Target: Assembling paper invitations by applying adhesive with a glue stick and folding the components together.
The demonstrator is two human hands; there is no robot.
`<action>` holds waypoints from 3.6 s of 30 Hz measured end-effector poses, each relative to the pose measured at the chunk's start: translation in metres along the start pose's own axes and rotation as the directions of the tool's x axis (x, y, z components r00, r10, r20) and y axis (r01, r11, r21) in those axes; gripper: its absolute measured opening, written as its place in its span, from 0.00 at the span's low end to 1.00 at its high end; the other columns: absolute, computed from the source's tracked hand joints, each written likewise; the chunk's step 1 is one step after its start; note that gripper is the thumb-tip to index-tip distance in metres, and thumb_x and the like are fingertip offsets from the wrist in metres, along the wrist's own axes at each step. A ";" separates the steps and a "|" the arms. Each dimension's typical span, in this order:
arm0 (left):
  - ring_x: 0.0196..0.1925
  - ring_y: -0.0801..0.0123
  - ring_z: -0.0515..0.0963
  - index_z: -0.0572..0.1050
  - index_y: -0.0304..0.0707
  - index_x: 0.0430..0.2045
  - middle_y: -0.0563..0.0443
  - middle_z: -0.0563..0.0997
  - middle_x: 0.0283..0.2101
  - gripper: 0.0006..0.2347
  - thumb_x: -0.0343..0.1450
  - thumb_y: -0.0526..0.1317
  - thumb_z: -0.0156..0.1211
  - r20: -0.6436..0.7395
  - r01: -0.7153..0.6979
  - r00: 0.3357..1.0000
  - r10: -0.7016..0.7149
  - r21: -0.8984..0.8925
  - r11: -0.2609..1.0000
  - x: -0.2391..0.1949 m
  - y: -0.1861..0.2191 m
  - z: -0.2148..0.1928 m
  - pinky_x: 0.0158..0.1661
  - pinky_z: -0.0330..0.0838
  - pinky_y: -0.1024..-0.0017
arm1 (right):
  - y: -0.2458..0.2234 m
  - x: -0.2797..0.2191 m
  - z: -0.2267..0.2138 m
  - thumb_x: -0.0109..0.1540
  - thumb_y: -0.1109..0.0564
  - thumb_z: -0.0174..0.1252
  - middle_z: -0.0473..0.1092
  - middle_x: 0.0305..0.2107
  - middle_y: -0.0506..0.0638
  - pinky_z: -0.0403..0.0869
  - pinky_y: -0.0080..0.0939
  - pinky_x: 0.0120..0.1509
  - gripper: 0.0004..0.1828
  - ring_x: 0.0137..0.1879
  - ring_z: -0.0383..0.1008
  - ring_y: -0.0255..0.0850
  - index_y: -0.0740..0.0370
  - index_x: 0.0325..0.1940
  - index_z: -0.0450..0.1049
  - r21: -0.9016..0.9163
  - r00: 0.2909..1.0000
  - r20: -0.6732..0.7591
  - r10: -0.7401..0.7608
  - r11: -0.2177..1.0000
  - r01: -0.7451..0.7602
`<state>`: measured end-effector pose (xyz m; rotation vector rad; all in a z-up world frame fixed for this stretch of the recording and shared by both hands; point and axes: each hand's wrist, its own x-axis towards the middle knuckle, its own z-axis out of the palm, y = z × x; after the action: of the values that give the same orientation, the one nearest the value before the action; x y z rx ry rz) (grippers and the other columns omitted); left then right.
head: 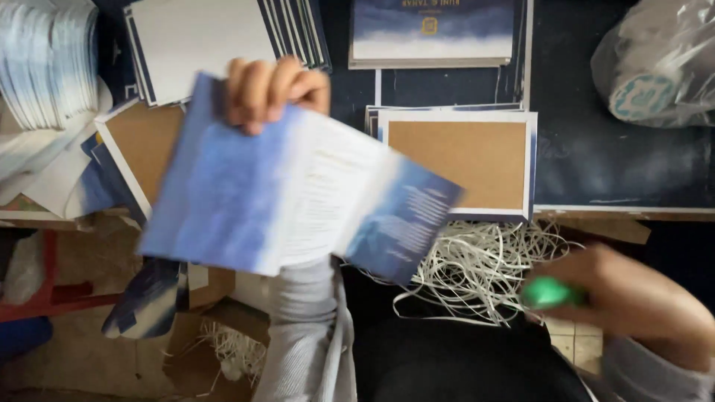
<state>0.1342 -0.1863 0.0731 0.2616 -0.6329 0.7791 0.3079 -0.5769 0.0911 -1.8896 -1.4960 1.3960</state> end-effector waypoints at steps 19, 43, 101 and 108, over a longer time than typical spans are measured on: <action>0.65 0.50 0.79 0.73 0.40 0.61 0.32 0.83 0.55 0.25 0.83 0.60 0.40 -0.640 0.547 0.725 -0.253 0.313 0.776 -0.072 -0.063 -0.001 0.75 0.62 0.55 | 0.018 0.027 0.065 0.40 0.59 0.84 0.81 0.35 0.67 0.79 0.55 0.51 0.21 0.41 0.85 0.59 0.66 0.31 0.83 0.314 0.557 -0.821 0.124 0.913 0.261; 0.56 0.41 0.87 0.80 0.19 0.49 0.26 0.85 0.49 0.47 0.78 0.77 0.32 -0.581 0.592 0.771 0.260 0.805 0.041 -0.145 -0.008 0.057 0.64 0.83 0.48 | 0.040 0.037 0.076 0.66 0.58 0.71 0.74 0.56 0.54 0.77 0.40 0.72 0.23 0.60 0.77 0.41 0.59 0.62 0.71 0.361 0.015 -0.932 0.363 0.922 0.141; 0.25 0.63 0.73 0.77 0.37 0.22 0.51 0.74 0.22 0.11 0.76 0.39 0.66 -0.617 0.532 0.760 0.205 0.410 -0.741 -0.090 -0.052 0.019 0.33 0.68 0.66 | 0.037 0.092 0.027 0.74 0.56 0.75 0.75 0.28 0.50 0.63 0.43 0.35 0.22 0.22 0.57 0.36 0.59 0.72 0.85 -0.044 0.547 -0.798 0.253 0.881 -0.471; 0.23 0.68 0.72 0.76 0.38 0.21 0.56 0.76 0.20 0.12 0.76 0.39 0.66 -0.636 0.546 0.750 0.184 0.437 -0.715 -0.099 -0.050 0.015 0.33 0.68 0.68 | 0.035 0.093 0.027 0.78 0.61 0.76 0.78 0.32 0.55 0.60 0.41 0.36 0.19 0.25 0.53 0.34 0.72 0.73 0.87 -0.045 0.514 -0.835 0.195 0.907 -0.418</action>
<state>0.1109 -0.2842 0.0244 2.1243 1.1703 0.4200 0.2999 -0.5156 0.0082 -2.5279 -0.8683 0.2359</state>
